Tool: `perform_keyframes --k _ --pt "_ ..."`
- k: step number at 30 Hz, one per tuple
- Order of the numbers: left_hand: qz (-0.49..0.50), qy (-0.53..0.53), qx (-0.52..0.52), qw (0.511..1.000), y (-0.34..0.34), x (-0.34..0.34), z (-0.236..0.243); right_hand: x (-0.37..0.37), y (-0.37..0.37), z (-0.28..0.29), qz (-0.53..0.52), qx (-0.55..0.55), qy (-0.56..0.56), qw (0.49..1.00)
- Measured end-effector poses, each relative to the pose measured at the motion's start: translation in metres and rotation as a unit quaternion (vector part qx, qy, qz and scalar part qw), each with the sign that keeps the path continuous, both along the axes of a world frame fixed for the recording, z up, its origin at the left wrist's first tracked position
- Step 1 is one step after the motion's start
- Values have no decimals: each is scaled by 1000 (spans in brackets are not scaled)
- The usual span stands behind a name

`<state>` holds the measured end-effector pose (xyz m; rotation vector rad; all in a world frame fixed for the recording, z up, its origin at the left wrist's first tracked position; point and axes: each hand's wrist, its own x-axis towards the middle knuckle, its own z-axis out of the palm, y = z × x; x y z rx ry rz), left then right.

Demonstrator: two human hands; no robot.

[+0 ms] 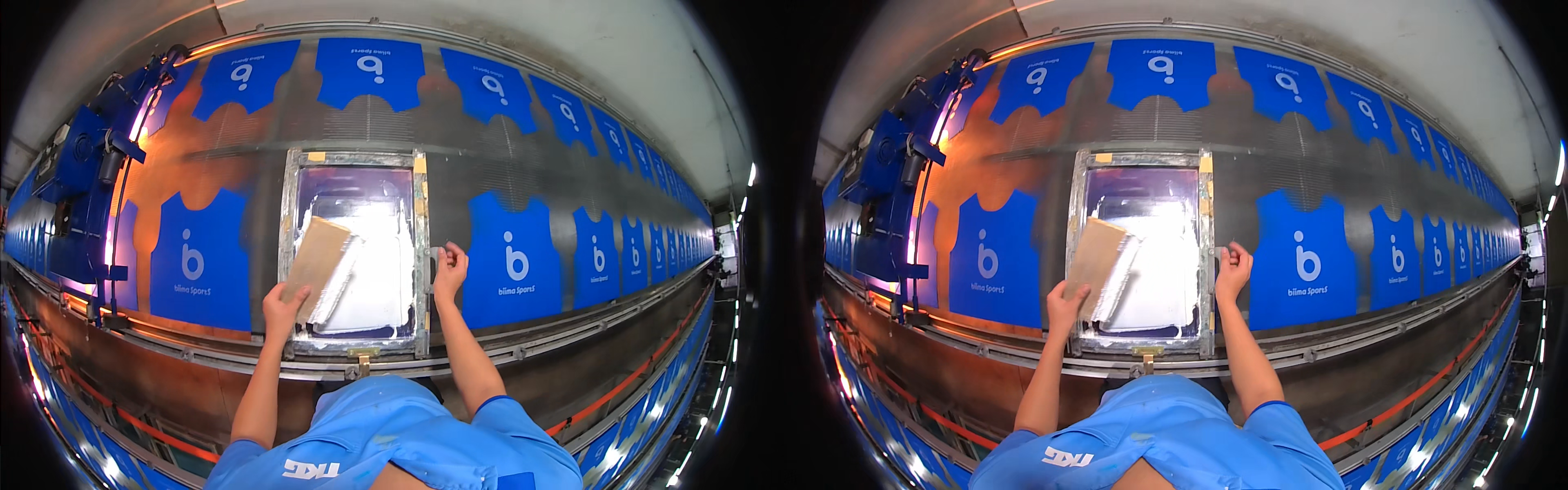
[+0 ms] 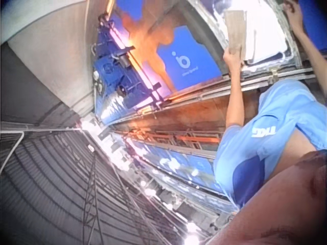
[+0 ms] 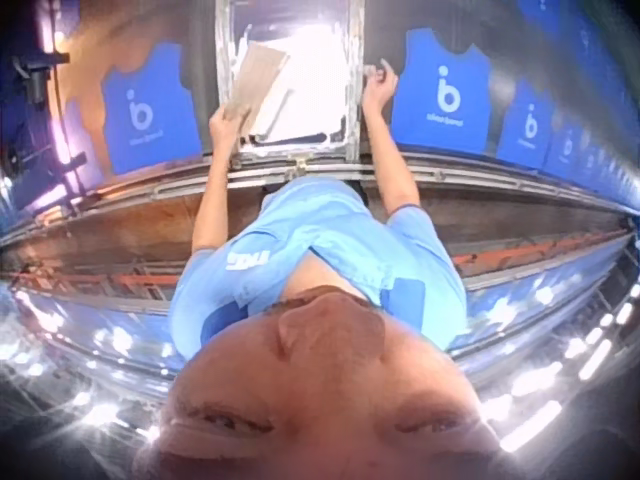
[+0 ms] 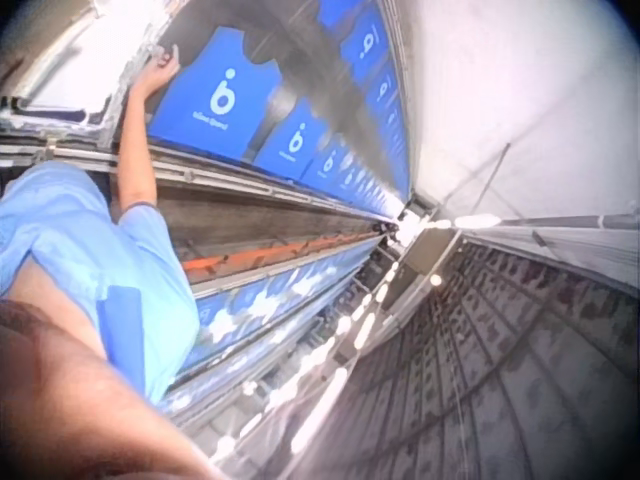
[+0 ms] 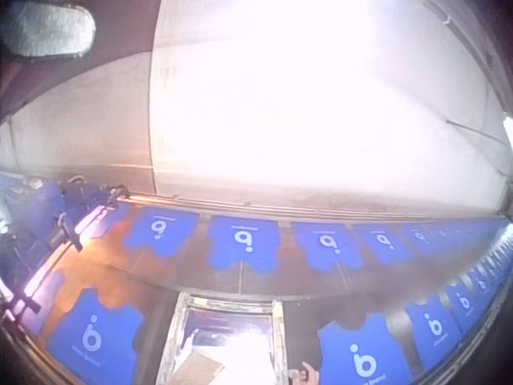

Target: The person uses a squeegee to apply white ink through a screen-printing frame onto a blue jersey on a conveyor belt. The person repeatedly pulls the squeegee across the frame to transfer ink onto the logo area of the jersey.

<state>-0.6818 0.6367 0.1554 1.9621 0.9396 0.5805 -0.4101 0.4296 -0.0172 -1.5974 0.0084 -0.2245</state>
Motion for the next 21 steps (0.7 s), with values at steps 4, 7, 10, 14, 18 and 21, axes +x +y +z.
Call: perform_keyframes --k 4,7,10,14,18,21 --pt "80 -30 -56 995 19 -11 -20 3 -9 31 17 -31 157 987" --pt "113 -72 -138 981 20 -3 -22 17 -12 -4 49 -115 102 987" --pt "119 -99 -195 968 23 -9 -30 9 -5 -24 72 -94 59 991" --pt "122 -125 -222 959 21 -4 -22 9 -3 -21 152 -119 167 967" --pt "148 -110 -170 968 29 -4 -38 12 1 -16 125 -119 138 975" --pt "176 -89 -99 975 60 -23 -64 0 12 -12 84 -10 40 996"
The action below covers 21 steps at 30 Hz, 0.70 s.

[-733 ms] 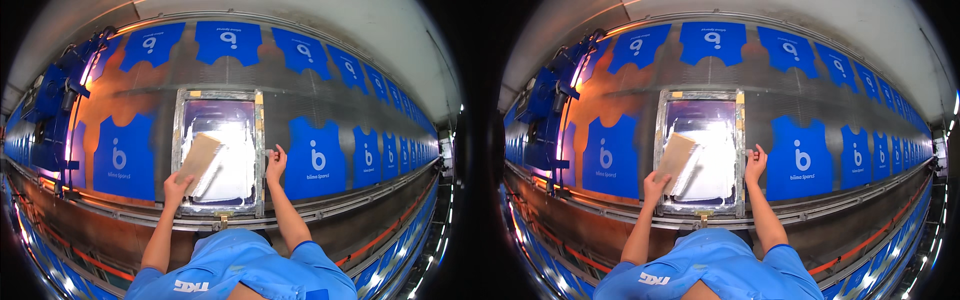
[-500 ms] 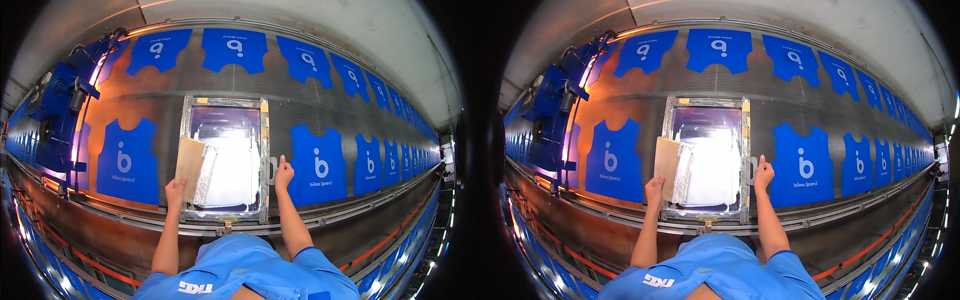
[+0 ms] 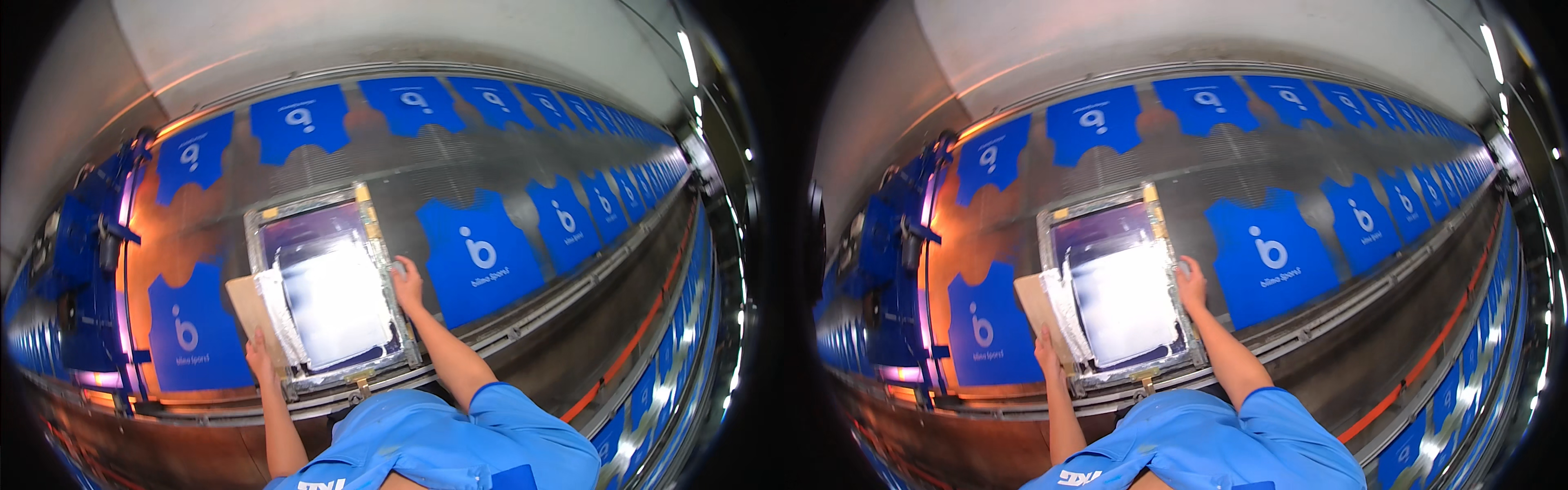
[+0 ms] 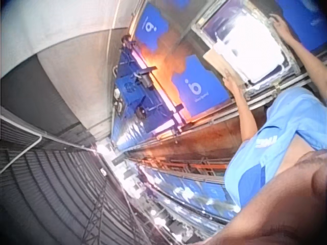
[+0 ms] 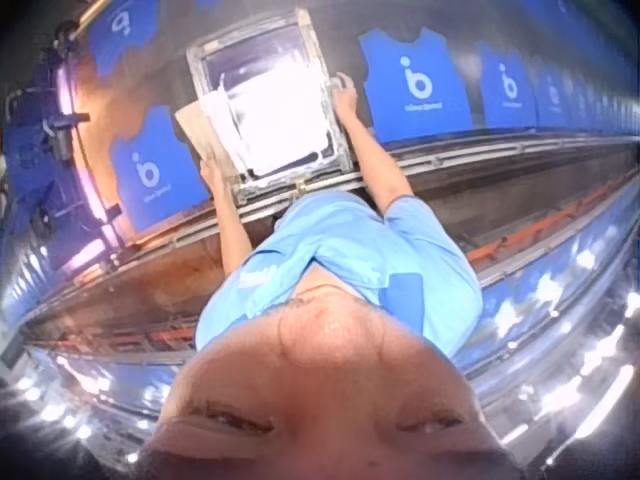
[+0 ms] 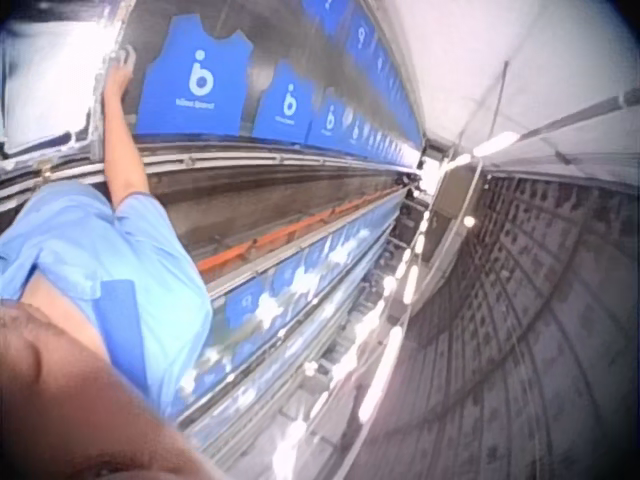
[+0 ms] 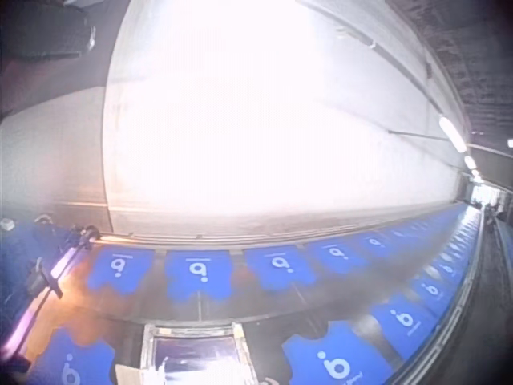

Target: The person uses a squeegee to apply white ink through a screen-printing frame onto a blue jersey on a conveyor belt. The person repeatedly pulls the squeegee across the frame to transfer ink onto the logo area of the jersey.

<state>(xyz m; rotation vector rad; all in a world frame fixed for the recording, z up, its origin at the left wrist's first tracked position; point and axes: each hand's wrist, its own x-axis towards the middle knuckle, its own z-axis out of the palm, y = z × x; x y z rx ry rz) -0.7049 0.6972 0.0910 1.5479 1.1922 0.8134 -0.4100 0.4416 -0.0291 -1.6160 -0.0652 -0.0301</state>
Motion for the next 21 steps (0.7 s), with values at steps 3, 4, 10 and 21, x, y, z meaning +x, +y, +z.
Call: perform_keyframes --k 3,4,10,21 --pt "4 -24 -36 999 -3 -4 -1 -10 -11 30 43 -27 86 995" --pt "1 -30 -56 998 -7 -4 -1 -11 -19 33 37 -3 56 998" --pt "-53 -157 -164 972 -19 -10 -4 -20 -44 48 43 115 15 992" --pt "-172 -214 -186 943 -89 -1 63 -66 -153 139 90 257 -87 958"
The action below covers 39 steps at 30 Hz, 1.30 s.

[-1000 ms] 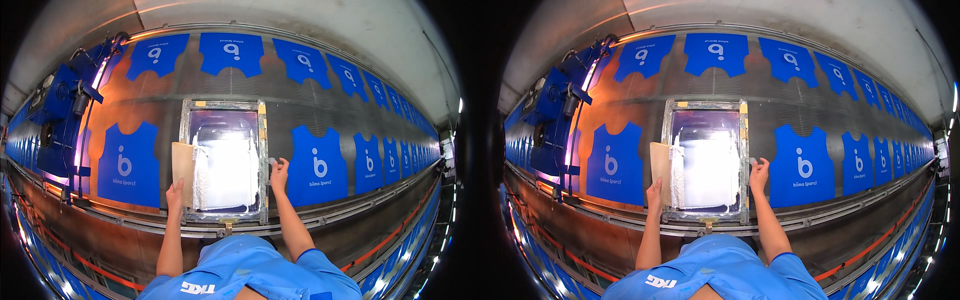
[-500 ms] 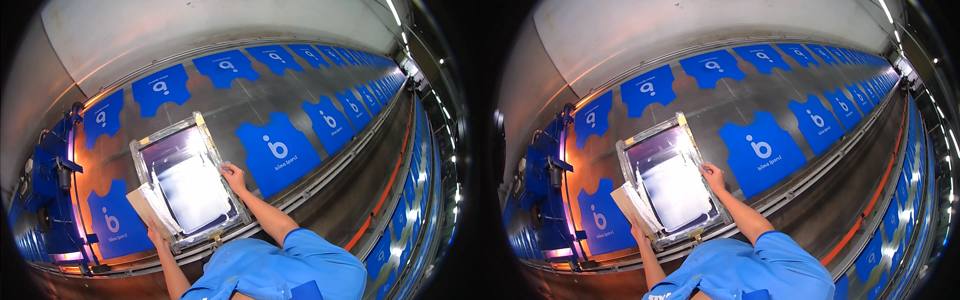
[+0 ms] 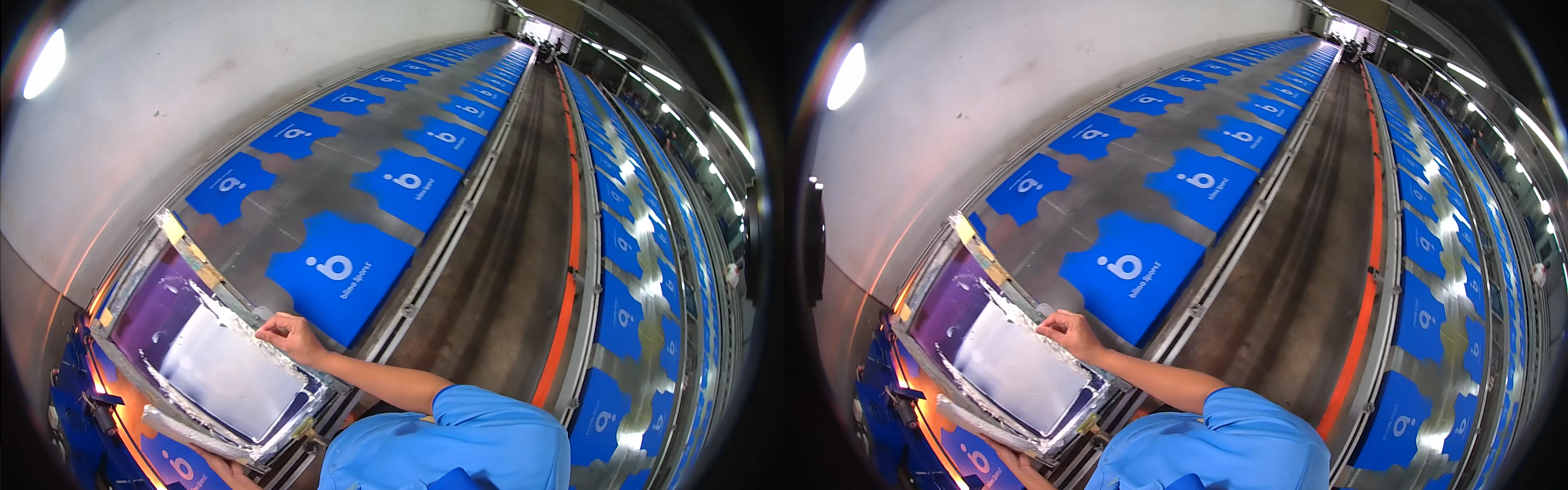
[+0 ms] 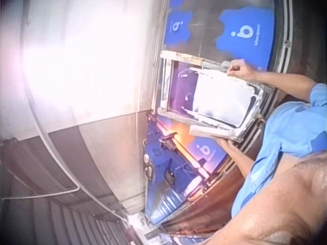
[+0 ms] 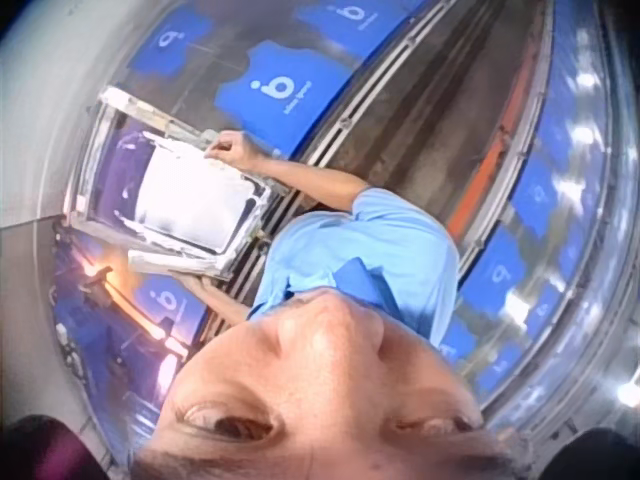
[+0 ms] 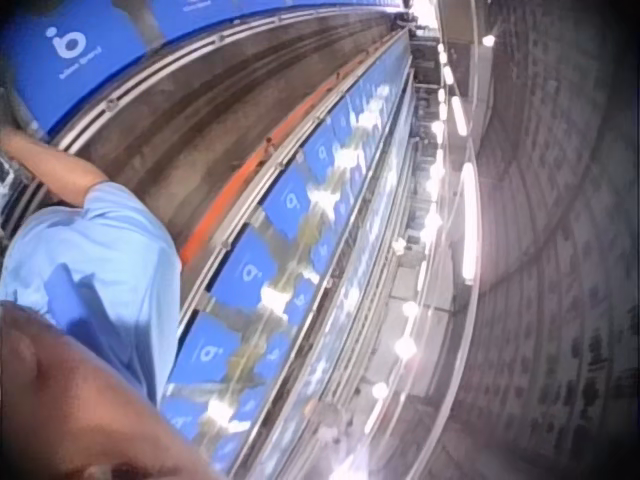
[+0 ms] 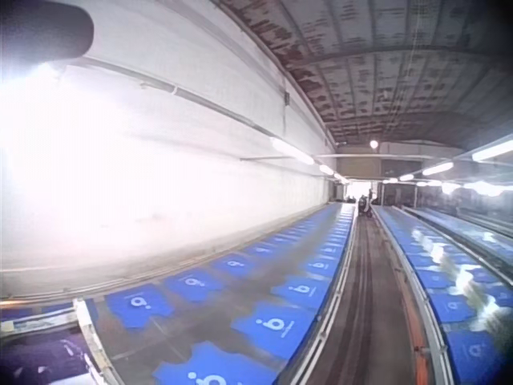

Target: The person uses a squeegee to apply white ink through a screen-printing frame onto a blue jersey on a conveyor belt. The person repeatedly pulls the squeegee across the frame to transfer ink onto the logo area of the jersey.

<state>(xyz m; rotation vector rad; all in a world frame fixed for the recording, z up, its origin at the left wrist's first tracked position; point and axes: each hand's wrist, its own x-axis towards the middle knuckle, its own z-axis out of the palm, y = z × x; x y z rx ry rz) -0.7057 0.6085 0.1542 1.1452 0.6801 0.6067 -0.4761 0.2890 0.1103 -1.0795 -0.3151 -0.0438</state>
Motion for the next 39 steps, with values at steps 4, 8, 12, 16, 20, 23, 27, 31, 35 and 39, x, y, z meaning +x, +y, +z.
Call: perform_keyframes --k 4,8,12,16,20,23,27,31,35,39 --pt "19 -39 -3 999 -68 7 23 -37 -60 9 -37 82 -6 996" --pt "17 -40 16 999 -118 -19 29 -78 -113 11 -74 141 37 987" --pt "19 -38 42 998 -183 -38 22 -104 -160 17 -75 181 81 977" --pt "52 -56 67 995 -242 -82 24 -141 -173 -11 12 244 126 961" --pt "99 -71 112 986 -269 -147 21 -170 -146 -14 139 251 158 945" --pt "125 -85 134 979 -279 -189 15 -185 -115 -9 185 218 160 945" --pt "164 -151 85 971 -184 -299 -43 -198 -69 -8 258 135 65 954" --pt "161 -231 39 959 -104 -353 -107 -215 11 -21 301 156 80 937" --pt "249 -246 5 937 -75 -358 -119 -211 94 -30 347 203 175 899" --pt "319 -218 -43 921 -42 -388 -150 -192 153 -25 419 181 174 872"
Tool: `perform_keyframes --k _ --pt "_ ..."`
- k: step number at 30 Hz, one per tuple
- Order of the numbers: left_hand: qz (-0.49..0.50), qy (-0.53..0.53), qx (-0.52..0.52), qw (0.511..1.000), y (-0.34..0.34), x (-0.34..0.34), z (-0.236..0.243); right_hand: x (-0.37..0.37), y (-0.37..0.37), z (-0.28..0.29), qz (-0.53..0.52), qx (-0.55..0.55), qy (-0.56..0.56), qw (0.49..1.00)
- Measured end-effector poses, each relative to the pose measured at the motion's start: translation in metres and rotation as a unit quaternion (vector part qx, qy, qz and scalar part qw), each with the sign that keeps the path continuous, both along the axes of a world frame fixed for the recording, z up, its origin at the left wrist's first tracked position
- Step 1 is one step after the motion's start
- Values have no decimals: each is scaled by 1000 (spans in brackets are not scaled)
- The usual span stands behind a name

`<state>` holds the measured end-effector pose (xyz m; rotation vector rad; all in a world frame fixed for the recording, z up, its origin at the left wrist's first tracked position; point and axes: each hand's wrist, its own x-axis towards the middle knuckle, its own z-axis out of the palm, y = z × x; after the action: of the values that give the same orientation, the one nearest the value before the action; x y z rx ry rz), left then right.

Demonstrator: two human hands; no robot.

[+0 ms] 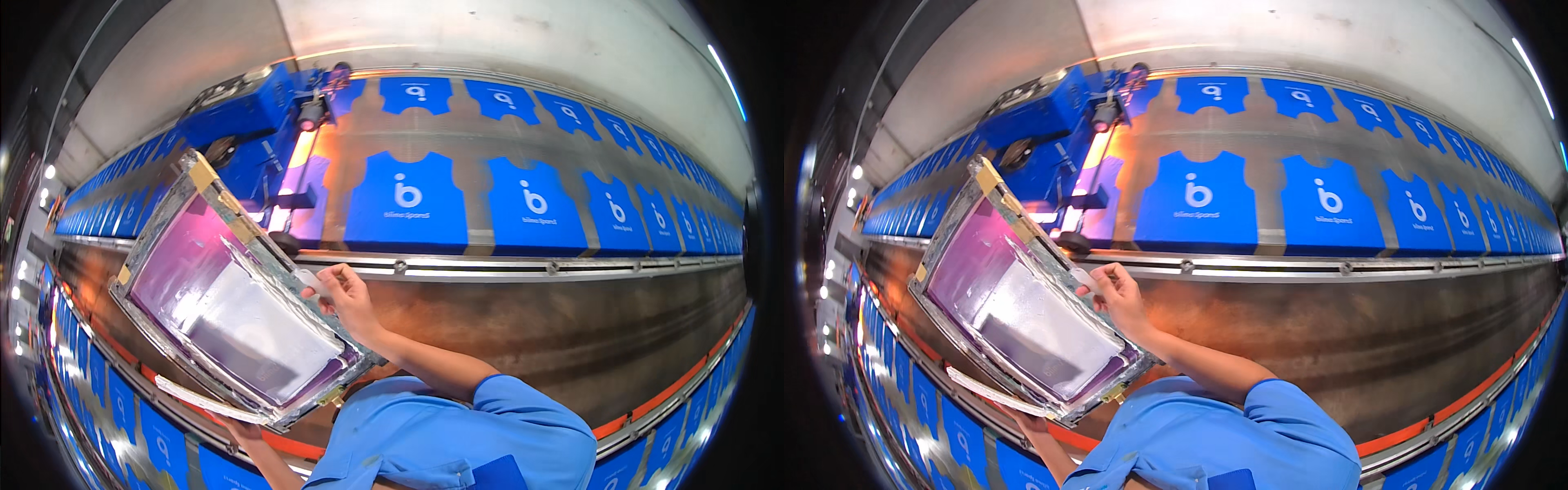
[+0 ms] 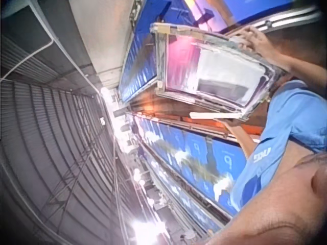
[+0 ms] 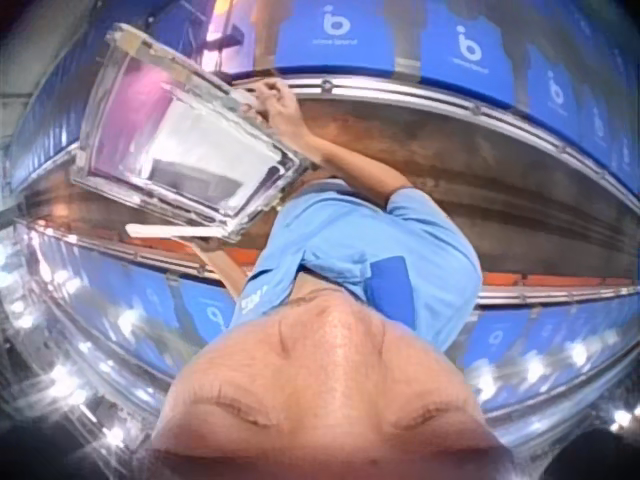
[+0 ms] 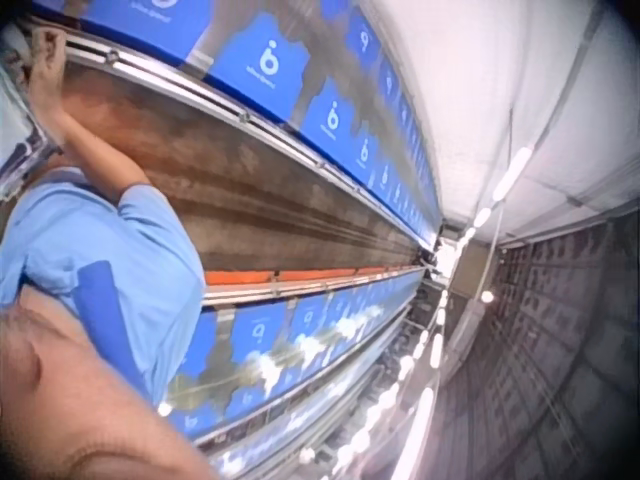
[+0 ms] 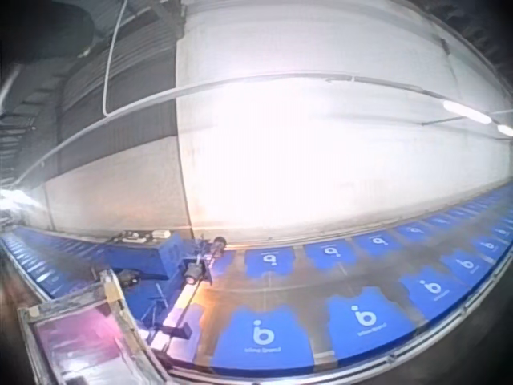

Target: The person uses a squeegee to apply white ink through a screen-printing frame onto a blue jersey on a conveyor belt. The person repeatedly pulls the squeegee across the frame to transfer ink onto the logo area of the jersey.

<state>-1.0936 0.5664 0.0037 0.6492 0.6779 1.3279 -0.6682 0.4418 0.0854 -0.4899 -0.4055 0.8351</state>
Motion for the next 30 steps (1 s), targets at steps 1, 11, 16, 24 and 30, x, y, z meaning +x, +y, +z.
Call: perform_keyframes --k 1,11,16,24,30 --pt "31 16 -16 999 9 5 -5 2 16 0 -10 -2 -45 999" --pt "73 37 3 997 33 10 -25 -11 121 -41 37 -25 -170 984" --pt "80 129 8 988 46 -2 -28 -21 127 -47 64 -97 -230 966" --pt "98 88 -27 991 54 -4 -24 -23 139 -42 65 -110 -263 956" --pt "127 141 -92 978 69 -7 -36 -20 136 -40 51 -106 -265 957"
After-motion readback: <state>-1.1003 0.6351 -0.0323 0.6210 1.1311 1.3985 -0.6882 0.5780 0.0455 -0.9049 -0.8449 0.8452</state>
